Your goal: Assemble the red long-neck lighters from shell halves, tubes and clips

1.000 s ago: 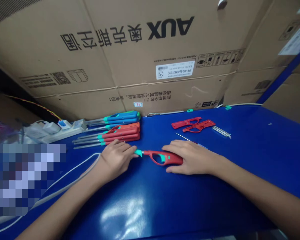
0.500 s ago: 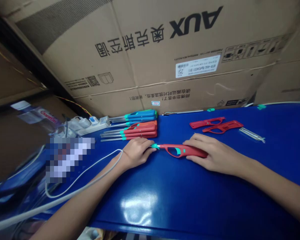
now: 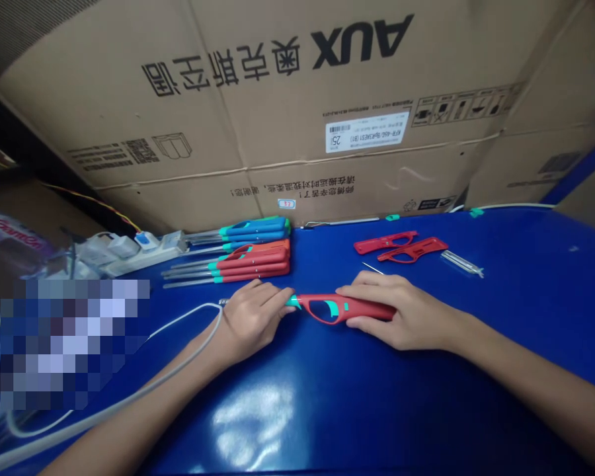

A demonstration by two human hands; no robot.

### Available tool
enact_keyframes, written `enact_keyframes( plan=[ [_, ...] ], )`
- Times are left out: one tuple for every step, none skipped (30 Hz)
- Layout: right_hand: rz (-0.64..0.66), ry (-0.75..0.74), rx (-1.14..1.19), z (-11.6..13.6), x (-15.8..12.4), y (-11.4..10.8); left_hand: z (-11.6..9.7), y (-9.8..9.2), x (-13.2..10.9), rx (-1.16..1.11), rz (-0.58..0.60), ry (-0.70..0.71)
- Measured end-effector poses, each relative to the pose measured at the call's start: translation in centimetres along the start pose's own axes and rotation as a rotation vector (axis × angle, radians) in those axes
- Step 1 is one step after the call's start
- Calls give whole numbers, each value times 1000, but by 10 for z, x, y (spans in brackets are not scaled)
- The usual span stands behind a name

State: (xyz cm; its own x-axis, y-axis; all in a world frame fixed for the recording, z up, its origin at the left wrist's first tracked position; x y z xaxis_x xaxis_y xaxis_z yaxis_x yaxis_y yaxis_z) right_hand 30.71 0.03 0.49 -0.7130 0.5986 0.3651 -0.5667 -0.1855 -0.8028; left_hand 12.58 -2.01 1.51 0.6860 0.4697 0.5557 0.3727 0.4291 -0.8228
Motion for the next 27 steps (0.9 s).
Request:
enact_keyframes(
  plan=[
    [-7, -1, 12, 1, 0, 0, -1, 0, 0, -1, -8, 3],
    [-12, 0, 26, 2, 0, 1, -2, -1, 0, -4, -17, 5],
    [-15, 2, 39, 2, -1, 1, -3, -1, 0, -7, -20, 6],
    [-16, 1, 48, 3, -1, 2, -4, 0, 0, -10, -18, 6],
    [-17, -1, 54, 4, -1, 3, -4, 1, 0, -13, -11, 4],
    [-18, -5, 57, 5, -1, 3, -4, 1, -1, -14, -1, 1],
    [-19, -8, 59, 5, 0, 4, -4, 2, -1, -14, 9, -2],
    [-20, -11, 61, 5, 0, 4, -4, 3, -1, -14, 18, -5],
    [-23, -13, 62, 5, 0, 4, -4, 3, -2, -13, 24, -7],
    [-28, -16, 62, 6, 0, 4, -4, 4, -2, -14, 32, -8],
    [-32, -22, 62, 6, 0, 4, -4, 4, -2, -16, 42, -10],
    [-38, -29, 62, 6, 0, 4, -5, 5, -2, -18, 52, -12],
    [-44, -36, 60, 7, 0, 4, -5, 5, -2, -22, 61, -16],
    [-49, -42, 56, 7, 0, 4, -5, 6, -2, -26, 71, -19],
    [-51, -46, 49, 8, -1, 4, -5, 6, -2, -30, 80, -22],
    [-55, -50, 38, 9, -1, 4, -5, 7, -3, -35, 88, -24],
    [-57, -52, 24, 10, -2, 4, -6, 8, -3, -41, 93, -25],
    [-57, -53, 7, 11, -2, 4, -6, 9, -3, -49, 97, -26],
    [-54, -54, -10, 12, -3, 5, -6, 10, -4, -60, 100, -29],
    [-52, -56, -26, 13, -3, 5, -6, 10, -5, -74, 104, -36],
    [-48, -59, -41, 14, -3, 5, -5, 11, -5, -96, 108, -49],
    [-44, -61, -57, 16, -4, 5, -4, 12, -6, -128, 116, -67],
    [-41, -65, -75, 17, -4, 5, -3, 13, -6, -171, 128, -89],
    [-41, -70, -96, 18, -4, 5, -2, 14, -7, -222, 145, -115],
    [-40, -79, -118, 20, -4, 5, -1, 15, -7, -276, 163, -142],
    [-40, -89, -141, 22, -4, 5, -1, 16, -8, -327, 183, -165],
    [-41, -100, -163, 24, -4, 4, -1, 18, -9, -366, 198, -182]
  ],
)
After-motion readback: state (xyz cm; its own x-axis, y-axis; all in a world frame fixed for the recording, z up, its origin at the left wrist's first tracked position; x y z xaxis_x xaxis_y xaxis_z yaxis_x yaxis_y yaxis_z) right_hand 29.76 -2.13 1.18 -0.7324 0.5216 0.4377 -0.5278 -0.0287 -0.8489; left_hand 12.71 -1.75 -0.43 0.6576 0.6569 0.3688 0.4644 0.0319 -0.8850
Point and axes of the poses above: each hand's wrist, its own x-axis towards the middle knuckle, its own y-axis out of the palm, z = x × y, the point moved 7 cm from there along x, towards the middle knuckle, and after that the axes turned 3 degrees about -y, right-handed, at the moved point
